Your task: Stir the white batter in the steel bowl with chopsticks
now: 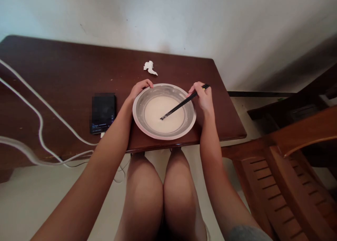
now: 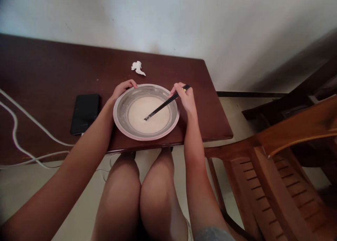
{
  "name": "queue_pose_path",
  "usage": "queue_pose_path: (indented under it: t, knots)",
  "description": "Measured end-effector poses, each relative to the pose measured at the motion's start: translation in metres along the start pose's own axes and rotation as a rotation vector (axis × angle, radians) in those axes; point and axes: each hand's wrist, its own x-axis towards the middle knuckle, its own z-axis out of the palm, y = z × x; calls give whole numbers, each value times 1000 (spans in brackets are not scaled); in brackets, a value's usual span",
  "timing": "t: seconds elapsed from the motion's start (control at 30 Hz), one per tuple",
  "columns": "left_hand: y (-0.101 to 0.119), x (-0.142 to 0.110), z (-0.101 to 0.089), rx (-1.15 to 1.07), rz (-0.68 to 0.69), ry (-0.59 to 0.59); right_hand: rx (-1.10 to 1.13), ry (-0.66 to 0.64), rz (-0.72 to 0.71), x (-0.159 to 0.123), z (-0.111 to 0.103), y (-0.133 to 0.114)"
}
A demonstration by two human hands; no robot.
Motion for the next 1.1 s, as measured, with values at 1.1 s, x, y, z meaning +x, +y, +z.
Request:
queue_pose_path:
  t: [1.1]
  knots:
    - [0,0,2,41,-5,26,-23,-48,16,0,0,1]
